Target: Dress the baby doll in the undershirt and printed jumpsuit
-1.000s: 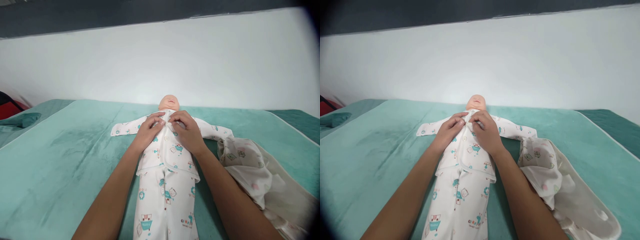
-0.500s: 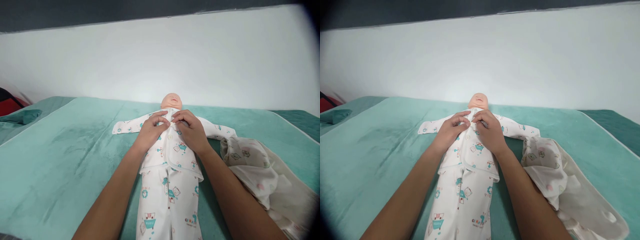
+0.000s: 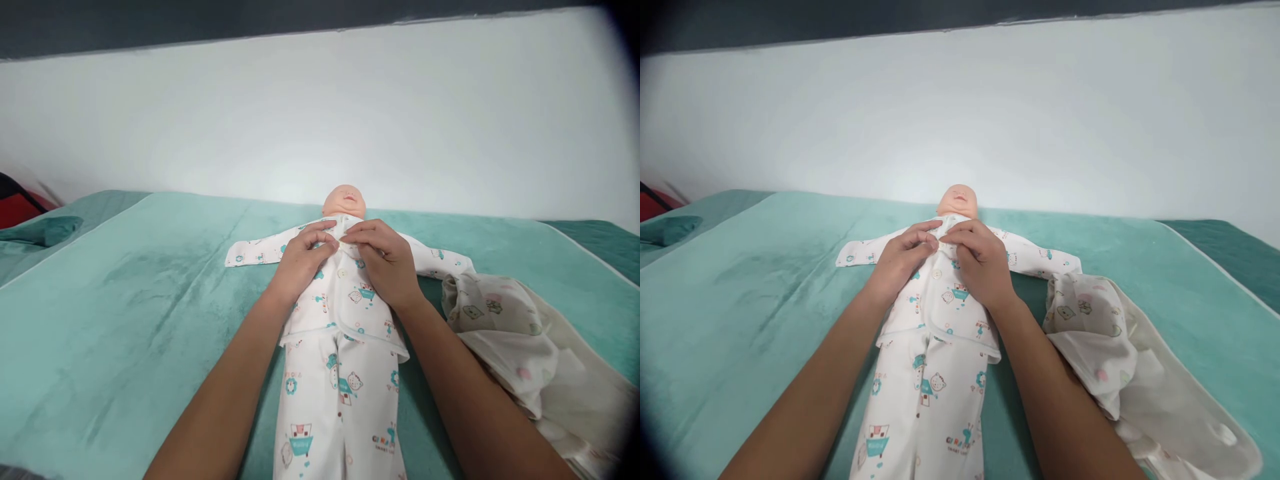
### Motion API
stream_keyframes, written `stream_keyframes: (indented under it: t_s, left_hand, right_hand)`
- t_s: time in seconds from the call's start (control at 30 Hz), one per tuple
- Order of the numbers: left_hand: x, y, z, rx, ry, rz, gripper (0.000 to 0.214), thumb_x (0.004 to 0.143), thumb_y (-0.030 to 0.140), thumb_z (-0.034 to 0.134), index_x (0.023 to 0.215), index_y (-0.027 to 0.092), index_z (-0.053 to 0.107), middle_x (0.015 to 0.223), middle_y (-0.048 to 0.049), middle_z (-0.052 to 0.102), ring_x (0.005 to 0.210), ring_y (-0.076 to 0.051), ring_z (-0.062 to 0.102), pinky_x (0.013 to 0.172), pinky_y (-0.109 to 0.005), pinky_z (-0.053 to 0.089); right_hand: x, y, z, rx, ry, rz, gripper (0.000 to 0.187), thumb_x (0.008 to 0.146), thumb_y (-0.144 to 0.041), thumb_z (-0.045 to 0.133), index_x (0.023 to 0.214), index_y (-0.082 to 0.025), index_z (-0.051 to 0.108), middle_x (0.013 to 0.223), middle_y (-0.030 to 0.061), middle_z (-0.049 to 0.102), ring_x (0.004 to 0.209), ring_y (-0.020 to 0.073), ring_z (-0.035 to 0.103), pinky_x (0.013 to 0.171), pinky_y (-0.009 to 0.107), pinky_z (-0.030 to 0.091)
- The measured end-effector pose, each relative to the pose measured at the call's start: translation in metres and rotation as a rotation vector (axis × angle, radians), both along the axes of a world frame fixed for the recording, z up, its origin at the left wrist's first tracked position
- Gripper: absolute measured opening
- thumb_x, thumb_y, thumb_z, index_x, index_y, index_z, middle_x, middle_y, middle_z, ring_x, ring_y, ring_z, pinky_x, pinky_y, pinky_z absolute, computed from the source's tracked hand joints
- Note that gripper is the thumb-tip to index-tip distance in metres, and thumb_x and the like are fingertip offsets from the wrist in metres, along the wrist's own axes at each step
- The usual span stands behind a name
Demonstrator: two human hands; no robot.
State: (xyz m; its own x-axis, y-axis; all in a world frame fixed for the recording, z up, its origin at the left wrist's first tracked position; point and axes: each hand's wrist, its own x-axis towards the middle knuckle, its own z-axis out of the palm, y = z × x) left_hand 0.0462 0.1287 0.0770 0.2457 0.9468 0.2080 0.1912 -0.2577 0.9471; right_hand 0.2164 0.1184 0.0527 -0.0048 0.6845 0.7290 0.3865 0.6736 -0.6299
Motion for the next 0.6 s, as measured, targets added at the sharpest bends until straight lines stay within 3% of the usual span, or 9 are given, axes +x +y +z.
stream_keyframes:
  t_s: [0.2,0.6]
  left_hand:
    - [0.0004,0.0013,-0.0020,-0.010,-0.016,0.026,0.012,0.081,0.026,0.059,0.075,0.021,0.068,0.140,0.0028,0.057,0.095,-0.018,0.062,0.065,-0.028,0.047]
    - [0.0038,0.0044,-0.0079,0.089,0.022,0.081,0.011,0.079,0.020,0.058,0.073,0.021,0.067,0.135,0.0001,0.061,0.119,-0.022,0.057,0.100,-0.036,0.042]
  right_hand:
    - [0.0017,-0.0023,0.0004,0.010,-0.092,-0.022,0.040,0.084,-0.003,0.047,0.091,-0.029,0.077,0.102,0.0004,0.070,0.097,0.0182,0.065,0.086,0.037,0.050]
    - [0.0035,-0.0024,0.0010,0.142,-0.237,-0.073,0.039,0.084,-0.002,0.043,0.086,-0.025,0.075,0.099,0.0031,0.071,0.096,0.0197,0.064,0.081,0.038,0.051]
